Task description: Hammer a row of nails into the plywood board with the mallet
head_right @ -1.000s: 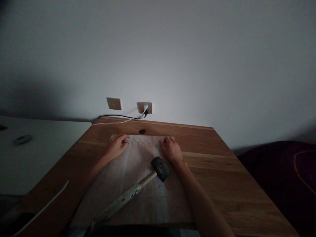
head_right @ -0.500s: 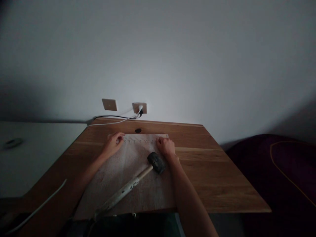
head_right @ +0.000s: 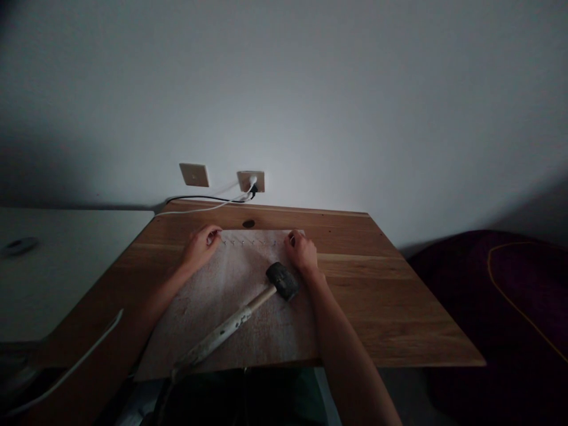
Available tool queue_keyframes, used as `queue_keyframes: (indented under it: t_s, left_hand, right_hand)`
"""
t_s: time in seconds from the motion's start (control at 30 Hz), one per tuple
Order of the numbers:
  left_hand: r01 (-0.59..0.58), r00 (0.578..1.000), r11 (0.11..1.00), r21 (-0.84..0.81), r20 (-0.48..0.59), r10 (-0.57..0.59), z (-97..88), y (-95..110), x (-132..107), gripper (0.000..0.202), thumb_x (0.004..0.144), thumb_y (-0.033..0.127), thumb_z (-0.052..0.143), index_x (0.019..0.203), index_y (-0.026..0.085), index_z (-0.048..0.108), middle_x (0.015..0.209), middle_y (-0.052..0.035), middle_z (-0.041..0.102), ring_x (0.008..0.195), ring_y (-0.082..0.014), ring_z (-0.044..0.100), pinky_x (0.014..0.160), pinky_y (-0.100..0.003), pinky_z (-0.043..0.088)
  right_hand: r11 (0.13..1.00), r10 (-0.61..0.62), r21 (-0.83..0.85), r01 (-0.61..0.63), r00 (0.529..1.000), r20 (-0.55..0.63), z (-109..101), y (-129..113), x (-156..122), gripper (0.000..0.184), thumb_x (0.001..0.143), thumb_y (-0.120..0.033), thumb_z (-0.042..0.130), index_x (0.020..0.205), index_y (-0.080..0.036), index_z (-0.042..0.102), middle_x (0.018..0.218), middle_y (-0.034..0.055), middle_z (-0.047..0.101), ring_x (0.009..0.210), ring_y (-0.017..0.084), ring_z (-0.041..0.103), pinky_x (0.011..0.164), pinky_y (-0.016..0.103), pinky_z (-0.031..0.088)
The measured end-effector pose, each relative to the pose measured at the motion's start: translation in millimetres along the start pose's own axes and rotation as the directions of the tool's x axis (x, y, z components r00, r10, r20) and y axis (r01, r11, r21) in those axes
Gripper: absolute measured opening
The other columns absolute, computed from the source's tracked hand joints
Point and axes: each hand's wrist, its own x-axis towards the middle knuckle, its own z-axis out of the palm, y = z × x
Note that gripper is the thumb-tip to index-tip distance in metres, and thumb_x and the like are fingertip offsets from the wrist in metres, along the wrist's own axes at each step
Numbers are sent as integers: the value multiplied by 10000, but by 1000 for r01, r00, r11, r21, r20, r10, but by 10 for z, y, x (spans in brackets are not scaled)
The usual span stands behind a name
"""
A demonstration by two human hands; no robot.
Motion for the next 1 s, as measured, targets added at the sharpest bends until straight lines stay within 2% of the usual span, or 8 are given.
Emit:
queue_keyframes:
  t_s: [0.13, 0.3, 0.4, 0.53, 0.73, 1.0]
  left_hand:
    - [-2, 1000, 1000, -6, 25, 2, 1, -4, -1, 204, 851, 192, 573, 998, 233, 708, 916, -36, 742, 778, -201, 673, 805, -334, 532]
    - [-97, 991, 993, 74, 97, 90, -11, 30, -36, 287, 795, 158, 599, 1042, 239, 720, 990, -40, 724, 861, -216, 692, 851, -345, 532]
    - [-147, 981, 984, 97, 138, 133, -11, 38, -54, 278, 794, 182, 617, 1037, 245, 737, 1027, -49, 713, 916, -235, 691, 899, -366, 531]
    - [-171, 973, 981, 88, 169, 155, -2, 20, -55, 238, 821, 199, 621, 1016, 249, 749, 1015, -49, 727, 929, -240, 685, 922, -377, 525]
    - [-191, 973, 978, 80, 148, 178, 21, -1, -43, 205, 861, 171, 589, 972, 249, 742, 990, -54, 766, 986, -257, 684, 968, -410, 516]
    - [-216, 968, 975, 46, 138, 208, 36, -16, -46, 245, 853, 144, 570, 997, 239, 744, 1009, -61, 774, 1001, -261, 700, 987, -412, 523]
  right_hand:
    - [995, -70, 67, 72, 997, -41, 14, 22, -3, 241, 984, -297, 493, 951, -215, 717, 963, 88, 740, 831, 211, 670, 721, 278, 461]
    - [971, -191, 142, 195, 981, -41, 78, 35, 1, 201, 950, -246, 543, 1001, -201, 732, 1029, 98, 710, 923, 218, 664, 858, 309, 520]
    - [952, -256, 165, 258, 966, -37, 112, 36, -1, 192, 941, -239, 579, 1010, -205, 755, 1063, 108, 699, 1031, 246, 643, 969, 360, 515]
    - [935, -312, 167, 313, 950, -32, 101, 30, -10, 186, 943, -260, 623, 1031, -218, 781, 1068, 110, 689, 1104, 274, 609, 1043, 404, 487]
    - [937, -313, 152, 313, 949, -30, 79, -3, -13, 183, 969, -346, 674, 1035, -222, 791, 1075, 117, 683, 1095, 286, 608, 1033, 408, 494]
    - [944, -296, 139, 298, 954, -40, 87, -46, -8, 132, 967, -319, 697, 1023, -234, 781, 1072, 109, 684, 1071, 281, 625, 1008, 405, 509]
